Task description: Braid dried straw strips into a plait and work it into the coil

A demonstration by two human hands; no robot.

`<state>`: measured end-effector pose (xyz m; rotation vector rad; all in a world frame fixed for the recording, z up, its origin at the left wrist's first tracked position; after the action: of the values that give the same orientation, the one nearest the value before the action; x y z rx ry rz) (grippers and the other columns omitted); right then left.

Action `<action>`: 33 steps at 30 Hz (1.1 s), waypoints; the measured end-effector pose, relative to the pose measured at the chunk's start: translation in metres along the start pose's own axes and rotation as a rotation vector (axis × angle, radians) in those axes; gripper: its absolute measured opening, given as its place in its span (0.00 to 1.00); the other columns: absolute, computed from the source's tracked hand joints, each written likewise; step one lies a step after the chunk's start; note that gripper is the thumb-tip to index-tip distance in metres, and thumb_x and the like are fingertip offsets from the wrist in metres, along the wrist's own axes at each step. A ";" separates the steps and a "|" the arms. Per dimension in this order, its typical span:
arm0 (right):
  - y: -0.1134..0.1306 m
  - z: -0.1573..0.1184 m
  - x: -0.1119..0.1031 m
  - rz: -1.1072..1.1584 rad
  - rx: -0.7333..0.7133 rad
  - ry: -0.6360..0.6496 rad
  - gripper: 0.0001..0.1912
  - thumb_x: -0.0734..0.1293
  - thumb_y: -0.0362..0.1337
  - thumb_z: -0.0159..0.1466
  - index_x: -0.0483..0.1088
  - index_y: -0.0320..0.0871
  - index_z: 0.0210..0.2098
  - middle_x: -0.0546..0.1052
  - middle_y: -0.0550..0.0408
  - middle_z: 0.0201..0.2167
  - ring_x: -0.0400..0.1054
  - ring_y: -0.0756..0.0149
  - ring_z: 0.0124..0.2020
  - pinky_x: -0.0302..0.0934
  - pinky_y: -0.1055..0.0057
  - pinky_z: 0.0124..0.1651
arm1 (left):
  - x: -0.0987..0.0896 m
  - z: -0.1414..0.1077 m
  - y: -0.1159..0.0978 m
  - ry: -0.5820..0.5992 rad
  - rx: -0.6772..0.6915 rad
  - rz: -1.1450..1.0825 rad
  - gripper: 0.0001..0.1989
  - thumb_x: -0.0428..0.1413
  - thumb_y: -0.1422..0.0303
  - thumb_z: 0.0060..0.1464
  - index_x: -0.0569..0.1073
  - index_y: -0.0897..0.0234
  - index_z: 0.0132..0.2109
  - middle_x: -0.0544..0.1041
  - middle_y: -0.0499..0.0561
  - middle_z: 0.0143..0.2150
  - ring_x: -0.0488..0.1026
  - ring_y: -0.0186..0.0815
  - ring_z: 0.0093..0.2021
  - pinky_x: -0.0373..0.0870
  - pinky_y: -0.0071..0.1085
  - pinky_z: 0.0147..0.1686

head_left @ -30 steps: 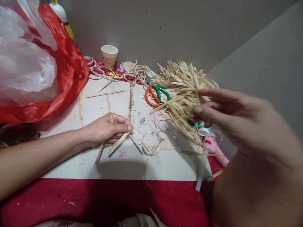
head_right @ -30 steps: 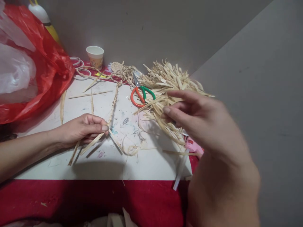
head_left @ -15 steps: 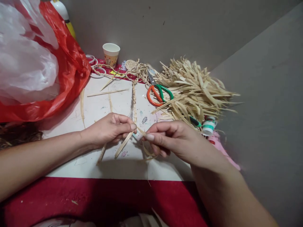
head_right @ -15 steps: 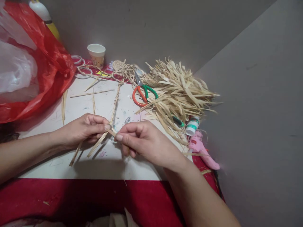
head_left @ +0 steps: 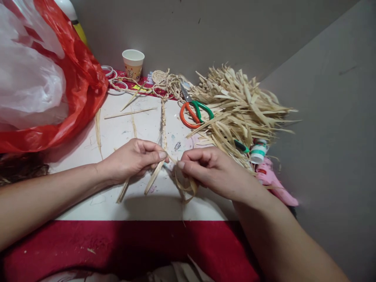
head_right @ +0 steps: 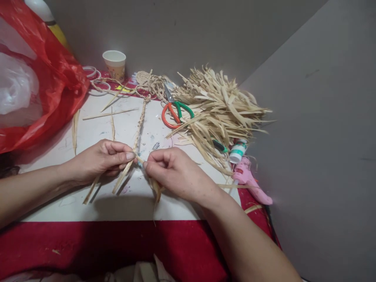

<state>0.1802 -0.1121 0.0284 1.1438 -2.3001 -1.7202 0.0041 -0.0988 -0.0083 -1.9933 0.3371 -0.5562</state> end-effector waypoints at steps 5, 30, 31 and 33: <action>-0.001 -0.002 0.001 0.017 0.019 0.072 0.14 0.62 0.37 0.60 0.62 0.40 0.20 0.64 0.60 0.15 0.52 0.77 0.17 0.48 0.78 0.21 | -0.003 0.002 0.005 0.014 -0.001 0.025 0.12 0.59 0.61 0.50 0.72 0.66 0.29 0.63 0.41 0.17 0.49 0.21 0.14 0.41 0.24 0.14; -0.002 0.000 0.010 -0.491 -0.222 -0.139 0.13 0.57 0.35 0.63 0.60 0.41 0.22 0.60 0.61 0.17 0.52 0.75 0.21 0.43 0.75 0.25 | 0.000 0.001 0.001 -0.059 0.035 0.142 0.13 0.57 0.64 0.52 0.72 0.68 0.25 0.63 0.42 0.16 0.53 0.20 0.14 0.46 0.22 0.14; -0.002 -0.001 0.010 -0.493 -0.221 -0.131 0.12 0.57 0.35 0.63 0.61 0.41 0.23 0.61 0.61 0.18 0.52 0.74 0.21 0.43 0.75 0.25 | 0.000 0.001 0.001 -0.066 0.040 0.140 0.12 0.58 0.64 0.51 0.73 0.68 0.25 0.64 0.42 0.16 0.53 0.20 0.14 0.47 0.21 0.14; -0.002 -0.002 0.009 -0.484 -0.217 -0.104 0.12 0.57 0.35 0.64 0.62 0.42 0.24 0.61 0.61 0.18 0.53 0.74 0.21 0.44 0.75 0.25 | 0.000 0.001 0.001 -0.081 0.046 0.136 0.11 0.58 0.64 0.51 0.74 0.68 0.26 0.64 0.42 0.16 0.53 0.20 0.14 0.47 0.21 0.14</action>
<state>0.1753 -0.1196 0.0245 1.6985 -1.9247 -2.1632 0.0048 -0.0989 -0.0096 -1.9261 0.4032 -0.3927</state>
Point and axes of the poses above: each hand's wrist, its own z-axis towards the middle knuckle, its own x-axis out of the palm, y = z × x, the point moved 2 cm from there along z, towards the middle knuckle
